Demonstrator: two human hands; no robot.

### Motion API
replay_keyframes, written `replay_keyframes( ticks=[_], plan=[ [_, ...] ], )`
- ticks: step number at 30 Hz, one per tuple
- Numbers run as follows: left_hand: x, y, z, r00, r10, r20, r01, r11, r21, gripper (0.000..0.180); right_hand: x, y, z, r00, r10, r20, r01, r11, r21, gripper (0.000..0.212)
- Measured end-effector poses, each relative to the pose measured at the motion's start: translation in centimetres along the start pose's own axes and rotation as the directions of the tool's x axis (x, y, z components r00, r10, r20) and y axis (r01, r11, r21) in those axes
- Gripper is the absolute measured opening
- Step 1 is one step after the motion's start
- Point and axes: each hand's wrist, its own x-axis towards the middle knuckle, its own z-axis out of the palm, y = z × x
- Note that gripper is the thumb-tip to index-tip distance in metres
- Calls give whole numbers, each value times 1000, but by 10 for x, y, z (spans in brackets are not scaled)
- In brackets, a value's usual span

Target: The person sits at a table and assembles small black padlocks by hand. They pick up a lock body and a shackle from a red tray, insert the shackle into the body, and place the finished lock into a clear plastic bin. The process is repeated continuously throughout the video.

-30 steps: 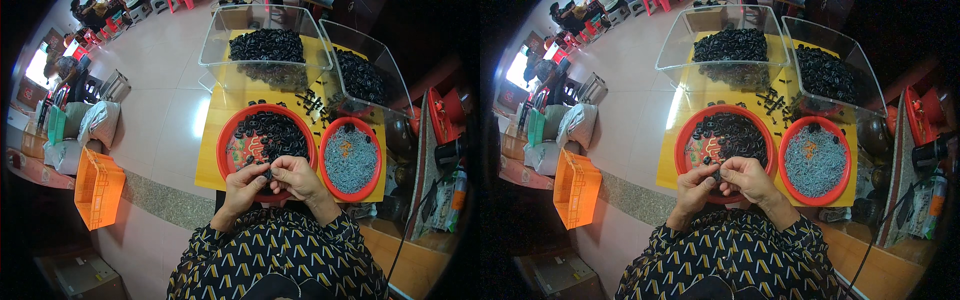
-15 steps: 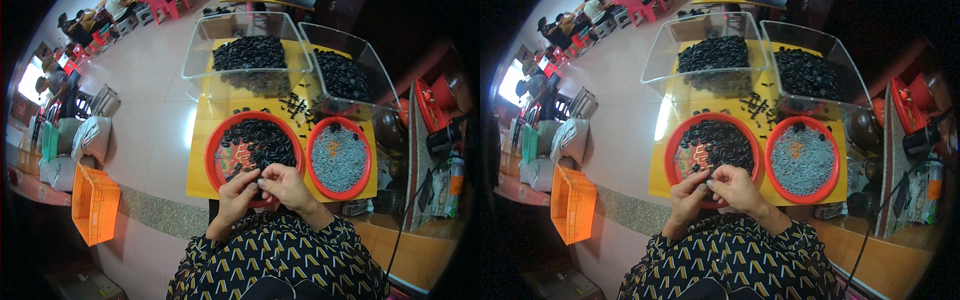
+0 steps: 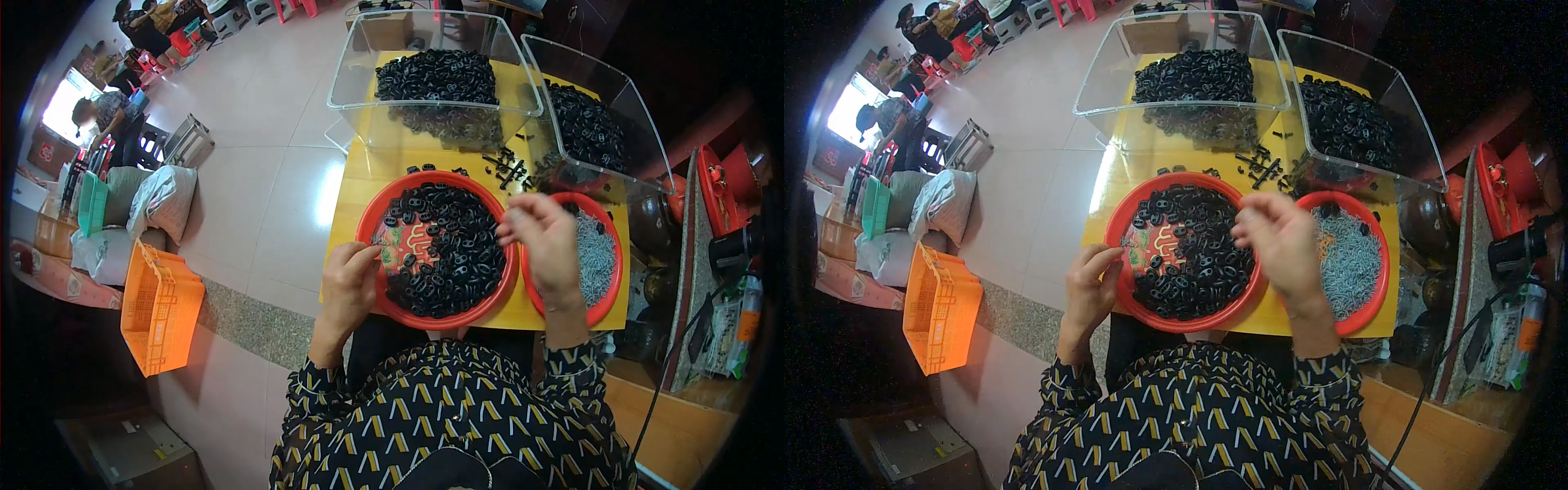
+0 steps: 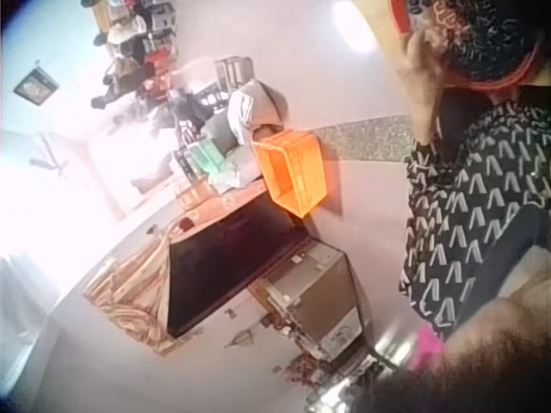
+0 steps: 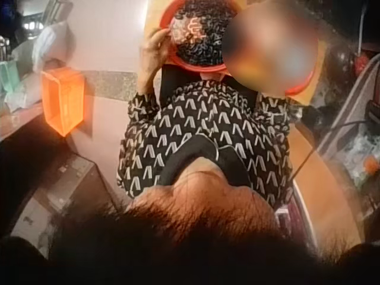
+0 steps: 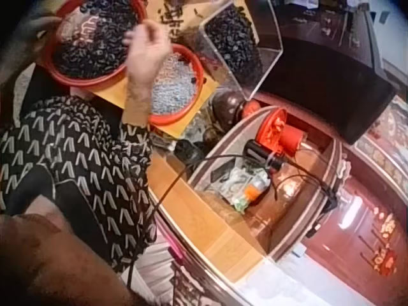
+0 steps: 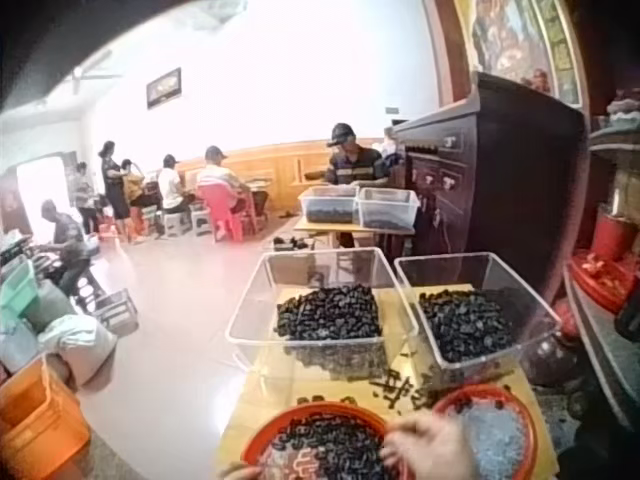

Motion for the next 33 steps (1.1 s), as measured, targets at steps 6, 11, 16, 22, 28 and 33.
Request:
replay_keyframes(
  ticks=[6, 11, 16, 22, 28, 33],
  plan=[
    [7, -8, 4, 998, 59, 18, -61, 984, 166, 18, -1, 46, 36, 823, -401, 402, 563, 494, -662, 9],
    [12, -16, 2, 996, 85, 23, -89, 968, 233, 15, 4, 54, 64, 787, -264, 558, 614, 239, -753, 9],
    [24, -17, 11, 972, 160, 174, -209, 924, 319, 13, 8, 62, 68, 808, -197, 556, 584, 146, -798, 10],
    [41, -27, 19, 890, 210, 405, -379, 834, 401, 16, 9, 65, 67, 801, -172, 573, 598, 187, -779, 16],
    [41, -28, 26, 852, 222, 474, -452, 768, 454, 20, 10, 69, 66, 791, -144, 595, 610, 112, -784, 15],
    [38, -30, 26, 856, 250, 453, -469, 746, 473, 20, 6, 64, 67, 771, -192, 607, 635, 160, -756, 16]
  ],
)
